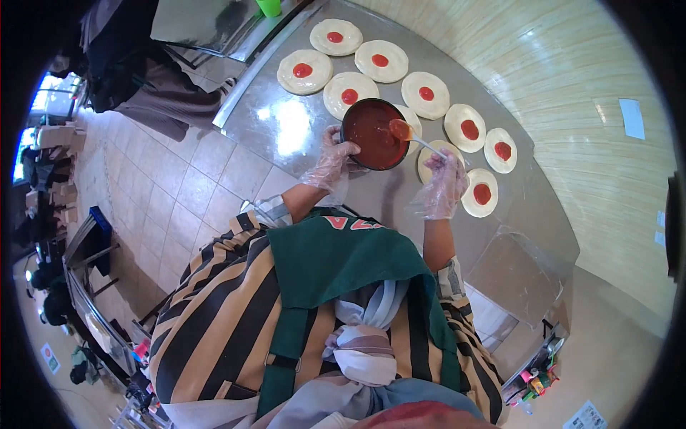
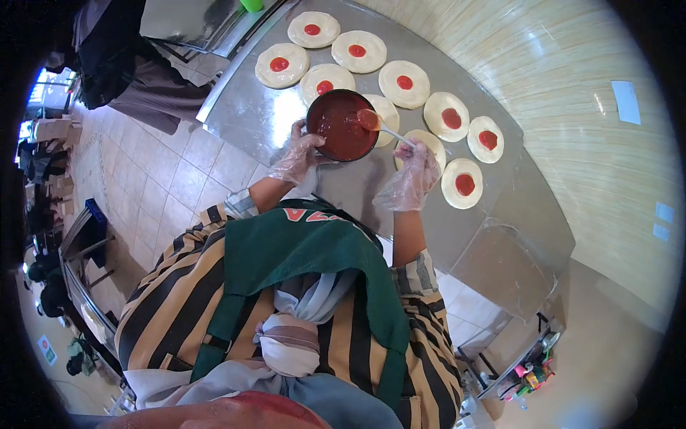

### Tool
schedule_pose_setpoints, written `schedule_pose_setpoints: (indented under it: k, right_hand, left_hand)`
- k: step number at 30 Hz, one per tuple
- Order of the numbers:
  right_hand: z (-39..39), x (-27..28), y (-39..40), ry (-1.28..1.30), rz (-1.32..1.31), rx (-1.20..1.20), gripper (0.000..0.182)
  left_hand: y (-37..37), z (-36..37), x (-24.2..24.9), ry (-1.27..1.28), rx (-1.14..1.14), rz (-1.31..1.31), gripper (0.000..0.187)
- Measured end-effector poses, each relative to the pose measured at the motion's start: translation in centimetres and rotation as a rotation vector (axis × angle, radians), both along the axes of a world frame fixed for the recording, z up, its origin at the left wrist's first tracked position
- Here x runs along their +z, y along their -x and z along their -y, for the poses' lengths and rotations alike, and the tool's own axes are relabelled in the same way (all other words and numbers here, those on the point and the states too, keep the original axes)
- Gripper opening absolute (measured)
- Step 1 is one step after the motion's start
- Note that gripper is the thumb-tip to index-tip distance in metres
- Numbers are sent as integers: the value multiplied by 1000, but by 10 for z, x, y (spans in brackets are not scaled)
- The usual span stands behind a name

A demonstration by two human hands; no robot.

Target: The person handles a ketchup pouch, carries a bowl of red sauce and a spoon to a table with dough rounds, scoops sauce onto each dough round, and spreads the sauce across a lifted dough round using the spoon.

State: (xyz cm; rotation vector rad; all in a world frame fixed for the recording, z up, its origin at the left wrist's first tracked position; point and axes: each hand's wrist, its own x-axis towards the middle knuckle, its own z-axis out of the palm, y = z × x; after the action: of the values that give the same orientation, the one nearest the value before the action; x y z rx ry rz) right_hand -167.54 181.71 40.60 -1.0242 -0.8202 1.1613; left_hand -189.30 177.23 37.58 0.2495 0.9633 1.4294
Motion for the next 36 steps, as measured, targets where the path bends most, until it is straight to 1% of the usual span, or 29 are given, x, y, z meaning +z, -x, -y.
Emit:
schedule_pose_setpoints:
  k: [2,3,4,5,7,8,10,11,12,14,15,17,18,20,21,23,24,26,27,29,30,32,33,35,36]
  right_hand:
    - [-3,0,7,9,-32,-16,24]
    - [-5,2,10,-36,48,-29,23]
    - [-15,-4,7,-65,138,-41,23]
    - [-15,-2,11,-63,135,-51,23]
    - [-16,-2,19,-237,668,-81,19]
    - [-20,-5,19,-233,669,-87,19]
    - [-29,-15,17,-589,1295,97,14]
    - [-32,-24,17,-613,1357,163,13]
    - [-31,-21,18,-610,1357,166,13]
    - [-23,-13,18,-536,1331,42,12]
    - [-18,-7,18,-533,1332,46,12]
    - [-8,9,20,-324,831,-5,13]
    - [-2,19,21,-323,834,-5,13]
    - [8,37,25,-441,887,71,14]
    - [8,42,29,-440,889,66,14]
    - [7,48,35,-696,1260,141,15]
    - [9,47,38,-696,1261,140,15]
    - [8,36,41,-536,1208,244,16]
    - [8,32,41,-538,1206,247,16]
    - [10,21,38,-263,955,163,19]
    - [10,15,36,-262,955,162,19]
    - [5,6,31,-77,486,47,20]
    - [2,4,28,-78,486,45,20]
    - [-3,-1,24,67,69,24,22]
    - [-5,-2,21,67,70,24,22]
  left_hand:
    - [11,4,-4,-5,13,2,74]
    - [16,5,-8,-11,32,5,75]
    - [14,0,-22,6,22,11,75]
    - [20,3,-27,7,29,9,76]
    - [31,7,-36,5,27,4,77]
    - [35,7,-40,7,21,4,77]
    - [40,10,-44,16,34,7,77]
    - [41,11,-46,21,33,8,77]
    - [42,12,-44,20,27,22,77]
    - [42,11,-41,24,26,38,77]
    - [41,10,-39,21,31,38,77]
    - [40,7,-35,16,34,41,76]
    - [39,5,-33,14,13,32,76]
    - [37,3,-29,15,-13,25,76]
    - [35,2,-26,-4,-12,35,76]
    - [30,0,-21,-23,-13,47,76]
    - [28,-1,-19,-15,-17,40,76]
    - [25,-6,-23,1,-15,36,76]
    - [24,-6,-24,-2,-17,24,76]
    - [25,-6,-28,-3,-20,11,76]
    - [25,-6,-29,-12,-19,13,77]
    - [26,-6,-32,-22,-20,16,77]
    - [26,-6,-29,-11,-21,17,77]
    - [27,-4,-28,-2,-20,18,78]
    - [27,-4,-27,-10,-5,27,77]
